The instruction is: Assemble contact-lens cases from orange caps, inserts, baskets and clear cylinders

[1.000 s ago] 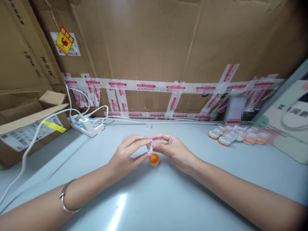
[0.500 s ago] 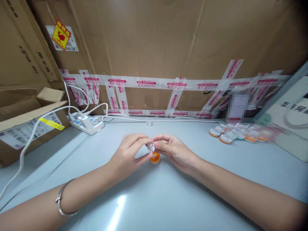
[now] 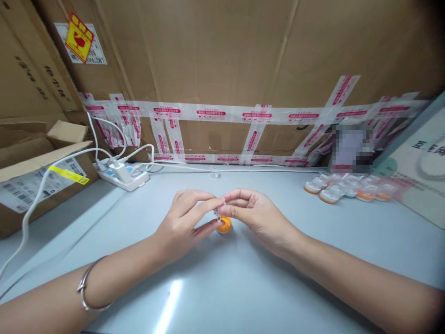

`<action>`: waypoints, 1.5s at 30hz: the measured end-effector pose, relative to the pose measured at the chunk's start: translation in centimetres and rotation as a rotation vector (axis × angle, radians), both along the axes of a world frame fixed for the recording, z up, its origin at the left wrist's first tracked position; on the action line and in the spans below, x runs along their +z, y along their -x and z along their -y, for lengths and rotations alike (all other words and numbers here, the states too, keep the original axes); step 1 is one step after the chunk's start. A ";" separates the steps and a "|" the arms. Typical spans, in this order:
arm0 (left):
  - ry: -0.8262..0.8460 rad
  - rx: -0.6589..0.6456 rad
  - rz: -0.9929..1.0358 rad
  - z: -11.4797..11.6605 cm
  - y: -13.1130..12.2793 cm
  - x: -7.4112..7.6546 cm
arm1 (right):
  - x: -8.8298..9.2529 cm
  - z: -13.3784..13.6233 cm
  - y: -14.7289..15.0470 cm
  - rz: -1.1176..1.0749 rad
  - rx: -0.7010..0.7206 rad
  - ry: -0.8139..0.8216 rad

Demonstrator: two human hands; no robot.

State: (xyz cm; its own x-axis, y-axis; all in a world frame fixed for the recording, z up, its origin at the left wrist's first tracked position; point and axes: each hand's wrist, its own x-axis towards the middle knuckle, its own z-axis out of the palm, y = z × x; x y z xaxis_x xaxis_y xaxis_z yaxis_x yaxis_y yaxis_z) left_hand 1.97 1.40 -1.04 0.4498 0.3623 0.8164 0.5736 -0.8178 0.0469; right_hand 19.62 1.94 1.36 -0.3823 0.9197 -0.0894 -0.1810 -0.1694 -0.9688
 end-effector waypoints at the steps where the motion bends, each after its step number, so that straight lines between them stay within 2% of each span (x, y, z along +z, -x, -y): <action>1: -0.001 0.000 0.000 0.0 0.0 -0.1 | 0.0 0.0 0.0 0.011 -0.007 -0.004; 9: 0.054 -0.005 0.002 -0.2 -0.3 -0.4 | 0.1 0.1 0.1 0.103 -0.029 -0.047; 19: 0.023 -0.047 0.082 0.1 -0.4 -0.4 | 0.0 1.4 0.3 0.170 -0.011 -0.279; 27: 0.034 -0.025 0.113 -0.1 0.0 0.0 | -0.2 -0.3 -0.5 -0.095 0.167 -0.120; 34: 0.152 -0.068 0.168 0.0 0.0 0.0 | -0.6 -0.4 -0.5 -0.218 0.133 0.069; 39: 0.181 -0.067 0.169 -0.1 0.0 0.0 | -0.6 0.0 -0.2 -0.257 0.106 0.117; 45: 0.194 -0.008 0.123 -0.1 0.1 -0.1 | -0.8 -0.1 -0.2 -0.259 0.095 0.139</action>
